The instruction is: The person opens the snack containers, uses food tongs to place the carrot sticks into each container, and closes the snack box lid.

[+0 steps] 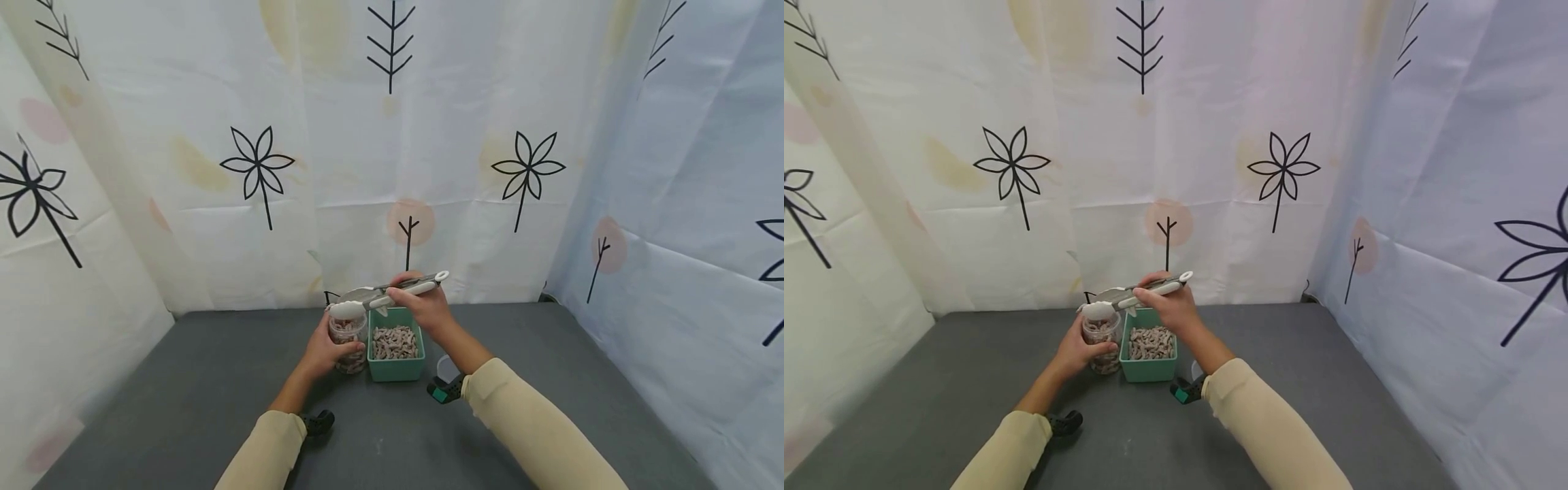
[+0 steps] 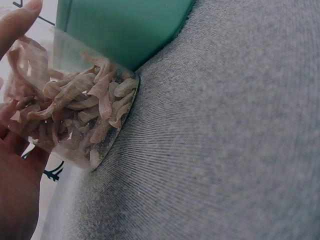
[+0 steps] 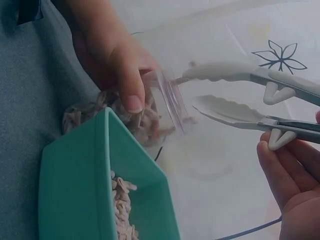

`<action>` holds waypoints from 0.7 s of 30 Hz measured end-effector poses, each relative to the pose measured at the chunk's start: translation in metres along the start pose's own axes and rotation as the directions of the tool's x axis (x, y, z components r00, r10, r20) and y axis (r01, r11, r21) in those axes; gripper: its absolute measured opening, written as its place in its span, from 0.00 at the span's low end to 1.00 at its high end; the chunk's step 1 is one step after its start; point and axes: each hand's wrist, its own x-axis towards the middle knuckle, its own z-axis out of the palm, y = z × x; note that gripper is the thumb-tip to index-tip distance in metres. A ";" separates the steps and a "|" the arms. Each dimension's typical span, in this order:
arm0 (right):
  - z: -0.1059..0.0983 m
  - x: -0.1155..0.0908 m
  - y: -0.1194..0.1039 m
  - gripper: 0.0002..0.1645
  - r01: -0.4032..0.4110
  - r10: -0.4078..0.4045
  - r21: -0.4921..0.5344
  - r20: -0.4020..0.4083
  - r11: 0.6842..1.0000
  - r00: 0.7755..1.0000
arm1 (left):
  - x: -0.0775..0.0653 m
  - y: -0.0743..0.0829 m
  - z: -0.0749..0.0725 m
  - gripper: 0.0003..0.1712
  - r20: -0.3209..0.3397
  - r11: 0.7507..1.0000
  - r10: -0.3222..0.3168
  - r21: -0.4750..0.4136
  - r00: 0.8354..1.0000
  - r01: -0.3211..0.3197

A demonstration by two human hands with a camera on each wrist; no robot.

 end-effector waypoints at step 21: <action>0.000 -0.010 -0.028 0.14 -0.016 0.016 0.015 0.026 1.000 1.000 | 0.001 -0.002 0.000 0.51 0.004 1.000 0.019 -0.005 1.000 -0.019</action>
